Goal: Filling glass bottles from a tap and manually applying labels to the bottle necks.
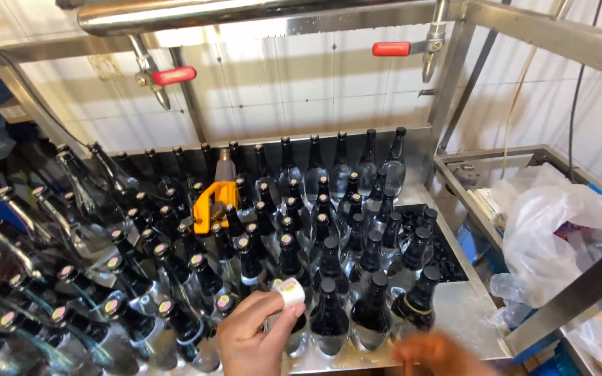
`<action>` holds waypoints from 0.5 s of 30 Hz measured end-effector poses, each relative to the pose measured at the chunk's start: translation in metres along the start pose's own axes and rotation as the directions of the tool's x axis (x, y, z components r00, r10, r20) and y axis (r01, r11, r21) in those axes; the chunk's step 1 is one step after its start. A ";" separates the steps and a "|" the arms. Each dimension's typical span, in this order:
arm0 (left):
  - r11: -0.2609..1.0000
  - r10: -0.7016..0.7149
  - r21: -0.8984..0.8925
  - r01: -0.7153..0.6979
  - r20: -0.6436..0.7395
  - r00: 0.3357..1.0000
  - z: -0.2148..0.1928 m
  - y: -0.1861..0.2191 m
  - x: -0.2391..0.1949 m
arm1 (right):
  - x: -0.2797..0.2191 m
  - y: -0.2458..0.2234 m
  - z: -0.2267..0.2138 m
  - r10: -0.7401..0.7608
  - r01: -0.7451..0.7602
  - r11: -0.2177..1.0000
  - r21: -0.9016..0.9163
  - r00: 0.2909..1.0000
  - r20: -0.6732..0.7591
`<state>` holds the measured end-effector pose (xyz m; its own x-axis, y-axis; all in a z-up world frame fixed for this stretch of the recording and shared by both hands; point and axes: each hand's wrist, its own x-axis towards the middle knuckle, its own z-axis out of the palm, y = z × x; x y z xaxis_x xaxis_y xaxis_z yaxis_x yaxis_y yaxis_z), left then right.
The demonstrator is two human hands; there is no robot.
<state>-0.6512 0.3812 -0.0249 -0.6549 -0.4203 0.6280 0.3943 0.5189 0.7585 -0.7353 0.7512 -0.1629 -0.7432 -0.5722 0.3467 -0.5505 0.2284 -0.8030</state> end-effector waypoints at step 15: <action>0.973 -0.221 0.102 0.208 0.145 0.964 0.034 0.037 -0.032 | 0.148 -0.177 0.028 -0.710 0.698 0.703 -0.140 0.674 -0.202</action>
<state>-0.6374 0.4390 -0.0223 -0.8124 -0.4121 0.4125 0.1817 0.4934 0.8506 -0.7374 0.6039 0.0168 -0.1873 -0.3887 0.9021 -0.9586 -0.1283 -0.2543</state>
